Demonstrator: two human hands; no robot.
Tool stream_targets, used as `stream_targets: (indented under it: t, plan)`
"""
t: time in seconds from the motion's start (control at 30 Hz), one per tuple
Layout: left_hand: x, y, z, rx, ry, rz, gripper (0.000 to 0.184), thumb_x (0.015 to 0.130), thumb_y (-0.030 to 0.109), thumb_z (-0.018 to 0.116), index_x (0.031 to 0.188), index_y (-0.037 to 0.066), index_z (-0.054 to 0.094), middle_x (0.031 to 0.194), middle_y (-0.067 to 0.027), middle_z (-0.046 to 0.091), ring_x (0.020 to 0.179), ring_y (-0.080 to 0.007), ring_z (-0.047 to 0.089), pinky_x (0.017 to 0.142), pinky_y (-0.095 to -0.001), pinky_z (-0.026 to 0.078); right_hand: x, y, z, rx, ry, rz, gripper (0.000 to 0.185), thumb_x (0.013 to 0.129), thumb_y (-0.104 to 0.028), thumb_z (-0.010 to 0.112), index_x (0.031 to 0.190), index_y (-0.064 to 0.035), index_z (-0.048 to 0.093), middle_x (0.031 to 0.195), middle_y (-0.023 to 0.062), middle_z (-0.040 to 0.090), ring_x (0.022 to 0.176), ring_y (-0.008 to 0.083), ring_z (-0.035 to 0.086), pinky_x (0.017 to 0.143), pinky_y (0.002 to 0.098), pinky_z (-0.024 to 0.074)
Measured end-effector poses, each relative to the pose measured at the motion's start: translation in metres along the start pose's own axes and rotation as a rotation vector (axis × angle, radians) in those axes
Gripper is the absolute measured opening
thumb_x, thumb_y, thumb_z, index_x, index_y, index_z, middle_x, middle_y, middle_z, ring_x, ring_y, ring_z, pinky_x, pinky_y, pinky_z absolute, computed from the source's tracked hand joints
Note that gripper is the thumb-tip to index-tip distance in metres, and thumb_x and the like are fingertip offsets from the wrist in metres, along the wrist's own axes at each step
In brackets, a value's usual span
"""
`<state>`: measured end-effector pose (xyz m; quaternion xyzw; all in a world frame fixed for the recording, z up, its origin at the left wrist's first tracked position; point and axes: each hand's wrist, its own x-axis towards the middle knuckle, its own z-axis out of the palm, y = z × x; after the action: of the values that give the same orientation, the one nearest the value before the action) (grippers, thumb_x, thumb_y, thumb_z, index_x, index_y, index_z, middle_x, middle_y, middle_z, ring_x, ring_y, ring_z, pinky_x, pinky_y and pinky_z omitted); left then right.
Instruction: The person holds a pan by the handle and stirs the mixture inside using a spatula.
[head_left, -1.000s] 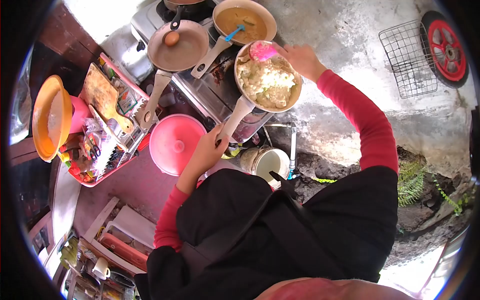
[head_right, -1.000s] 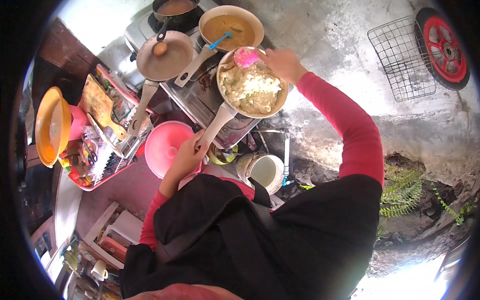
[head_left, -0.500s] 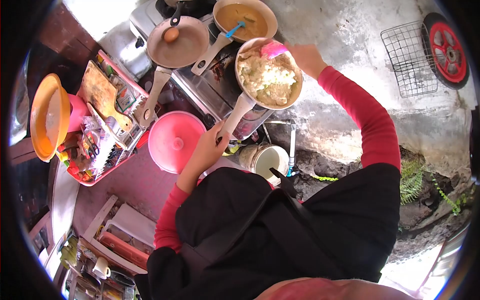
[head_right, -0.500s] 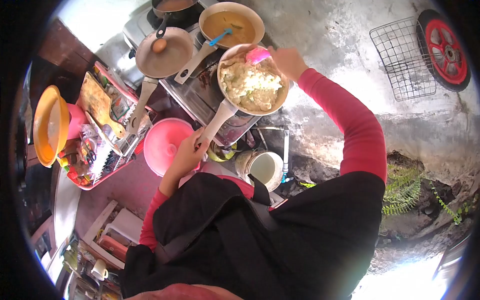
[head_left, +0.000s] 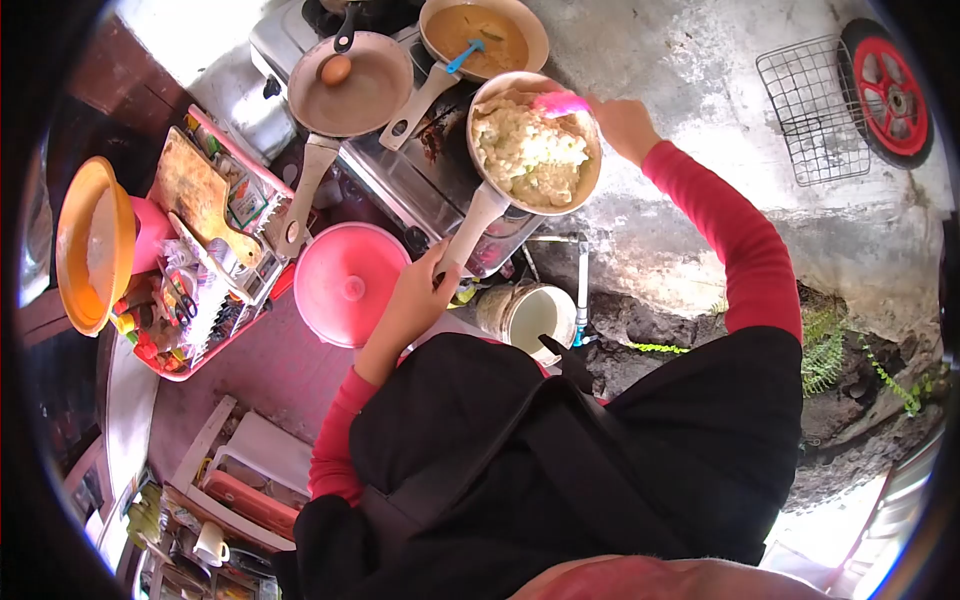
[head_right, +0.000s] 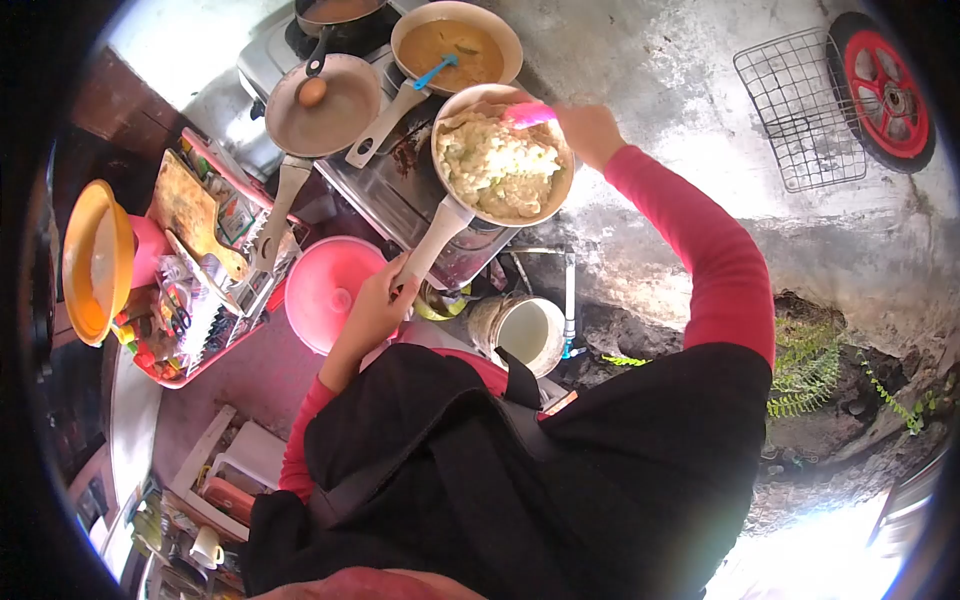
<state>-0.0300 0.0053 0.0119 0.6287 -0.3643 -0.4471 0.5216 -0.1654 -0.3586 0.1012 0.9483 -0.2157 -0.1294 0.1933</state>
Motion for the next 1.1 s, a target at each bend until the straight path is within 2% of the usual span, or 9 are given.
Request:
stream_targets:
  t: [0.3,0.4,0.47,0.67,0.7,0.77,0.83,0.93,1.1]
  plan:
    - [0.001,-0.006,0.001,0.052,0.002,0.003,0.043,0.089,0.017,0.055,0.123,-0.008,0.048,0.098,-0.0273,0.062,0.088,-0.0344,0.066,0.075,-0.0356,0.05,-0.017,-0.003,-0.026,0.19,-0.226,0.197,0.025,0.089,-0.024,0.047,0.083,-0.0112,0.067,0.084,0.0109,0.067,0.079,0.0339,0.065,0.068,0.0452,0.0514]
    - [0.001,-0.005,0.0,0.04,-0.002,0.018,0.043,0.089,0.017,0.055,0.123,-0.007,0.049,0.095,-0.0264,0.063,0.084,-0.0331,0.066,0.074,-0.0346,0.05,-0.004,-0.012,-0.009,0.215,-0.023,0.213,0.024,0.088,-0.022,0.048,0.083,-0.0093,0.067,0.082,0.0126,0.067,0.078,0.033,0.066,0.067,0.0445,0.0518]
    - [0.0,0.002,-0.001,-0.015,-0.012,0.004,0.042,0.089,0.016,0.055,0.123,-0.006,0.049,0.091,-0.0257,0.063,0.077,-0.0311,0.066,0.07,-0.0338,0.05,-0.004,-0.013,0.016,0.061,-0.038,0.181,0.022,0.087,-0.02,0.049,0.083,-0.0073,0.067,0.08,0.0147,0.067,0.077,0.0318,0.066,0.067,0.0435,0.0521]
    - [0.001,-0.017,0.007,-0.042,0.05,0.101,0.041,0.089,0.015,0.055,0.124,-0.005,0.049,0.086,-0.0254,0.061,0.07,-0.0279,0.064,0.066,-0.034,0.048,-0.042,-0.001,-0.015,0.147,-0.261,0.214,0.02,0.085,-0.019,0.05,0.085,-0.0097,0.068,0.082,0.0162,0.067,0.077,0.0309,0.066,0.067,0.0432,0.0521]
    - [0.0,-0.014,0.005,-0.042,0.048,0.103,0.041,0.089,0.015,0.055,0.124,-0.005,0.049,0.086,-0.0254,0.061,0.07,-0.0279,0.064,0.066,-0.034,0.048,-0.04,0.0,-0.024,0.196,-0.298,0.211,0.02,0.085,-0.019,0.05,0.086,-0.0115,0.069,0.083,0.0161,0.067,0.077,0.0309,0.066,0.067,0.0432,0.0521]
    - [0.001,-0.004,-0.001,0.048,-0.056,-0.026,0.045,0.091,0.016,0.054,0.128,-0.006,0.046,0.099,-0.0184,0.063,0.081,-0.0165,0.061,0.073,-0.0303,0.049,-0.031,-0.002,-0.023,0.186,-0.224,0.217,0.018,0.085,-0.019,0.05,0.086,-0.014,0.067,0.081,0.0157,0.067,0.077,0.0309,0.066,0.067,0.044,0.0518]
    - [0.001,-0.008,0.0,0.037,-0.041,-0.006,0.044,0.091,0.017,0.054,0.128,-0.006,0.046,0.099,-0.0183,0.063,0.081,-0.0166,0.061,0.073,-0.0305,0.049,-0.023,-0.007,-0.022,0.037,-0.049,0.178,0.017,0.084,-0.018,0.05,0.086,-0.0104,0.065,0.077,0.0146,0.066,0.077,0.0305,0.066,0.065,0.044,0.0517]
    - [0.0,-0.006,0.001,0.032,-0.033,0.002,0.044,0.091,0.017,0.054,0.128,-0.006,0.047,0.099,-0.0181,0.064,0.081,-0.0166,0.061,0.073,-0.0307,0.049,-0.047,0.006,0.029,0.0,-0.064,0.118,0.016,0.083,-0.016,0.049,0.086,-0.007,0.062,0.073,0.0128,0.065,0.077,0.0297,0.067,0.063,0.0435,0.0516]
    - [-0.001,-0.006,0.002,0.005,-0.047,-0.028,0.043,0.091,0.016,0.054,0.127,-0.006,0.048,0.099,-0.0176,0.064,0.079,-0.0161,0.061,0.071,-0.0299,0.048,-0.078,-0.013,0.0,0.292,-0.373,0.302,0.024,0.087,-0.021,0.051,0.083,-0.0028,0.066,0.076,0.0172,0.066,0.074,0.033,0.065,0.068,0.0438,0.0509]
